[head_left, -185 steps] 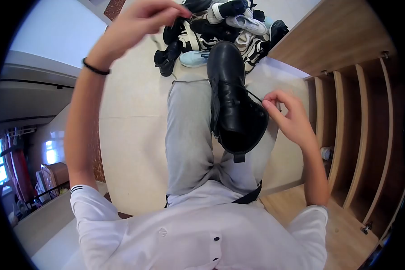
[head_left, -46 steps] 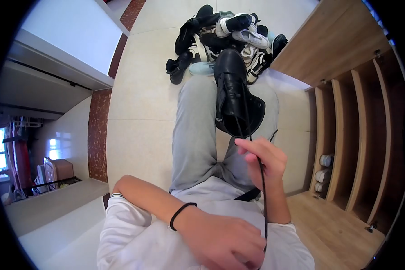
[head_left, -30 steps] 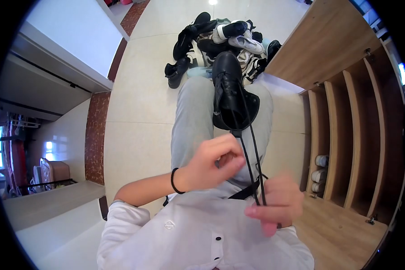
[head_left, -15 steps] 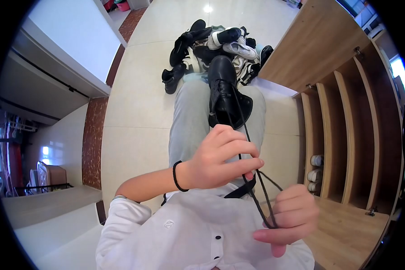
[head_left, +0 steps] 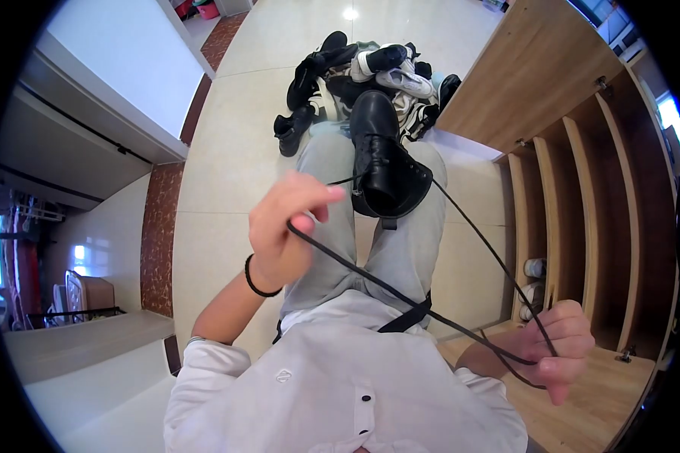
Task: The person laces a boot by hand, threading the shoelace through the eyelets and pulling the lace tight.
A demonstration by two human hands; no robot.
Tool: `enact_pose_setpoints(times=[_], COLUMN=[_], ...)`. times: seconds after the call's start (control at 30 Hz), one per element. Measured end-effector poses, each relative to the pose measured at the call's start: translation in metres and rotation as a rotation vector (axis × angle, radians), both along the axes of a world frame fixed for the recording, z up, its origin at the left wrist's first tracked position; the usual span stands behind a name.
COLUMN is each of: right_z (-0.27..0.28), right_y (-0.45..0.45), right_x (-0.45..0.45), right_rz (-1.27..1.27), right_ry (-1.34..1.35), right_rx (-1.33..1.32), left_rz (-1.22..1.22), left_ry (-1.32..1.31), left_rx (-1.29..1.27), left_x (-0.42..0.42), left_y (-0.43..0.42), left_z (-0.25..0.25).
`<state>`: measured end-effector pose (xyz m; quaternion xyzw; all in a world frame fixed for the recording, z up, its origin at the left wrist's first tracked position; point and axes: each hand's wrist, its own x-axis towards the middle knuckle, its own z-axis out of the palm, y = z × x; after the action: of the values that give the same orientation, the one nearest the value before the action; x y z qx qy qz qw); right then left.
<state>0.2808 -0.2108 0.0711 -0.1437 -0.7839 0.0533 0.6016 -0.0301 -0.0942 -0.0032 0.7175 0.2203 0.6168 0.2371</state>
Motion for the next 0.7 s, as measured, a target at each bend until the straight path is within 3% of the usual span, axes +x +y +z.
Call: enact_pose_setpoints(times=[0.13,0.33,0.43,0.53,0.6,0.7], right_z=[-0.001,-0.008,-0.006,-0.003,-0.017,-0.031], right_y=[-0.01,-0.024,-0.022,-0.002,0.011,0.038], right_x=[0.012,0.021,0.022,0.026,0.015,0.001], right_rz=[-0.071,-0.015,0.066,0.012,-0.214,-0.235], right_ry=[0.012,0.201,0.23,0.008,0.026,-0.038], right_rx=[0.014,-0.014,-0.077,-0.116,-0.263,-0.434], left_rz=[0.123,0.082,0.128,0.079,0.081,0.084], left_ry=[-0.032,-0.122,0.005,0.181,0.185,0.395], left_rx=[-0.079,-0.345,-0.521,-0.572,-0.558,-0.435], left_x=[-0.005,-0.008,0.001,0.012,0.021,0.03], left_y=[0.015,0.042,0.057,0.079,0.1,0.125], left_z=[-0.006,-0.035,-0.043,-0.046,-0.057,-0.06])
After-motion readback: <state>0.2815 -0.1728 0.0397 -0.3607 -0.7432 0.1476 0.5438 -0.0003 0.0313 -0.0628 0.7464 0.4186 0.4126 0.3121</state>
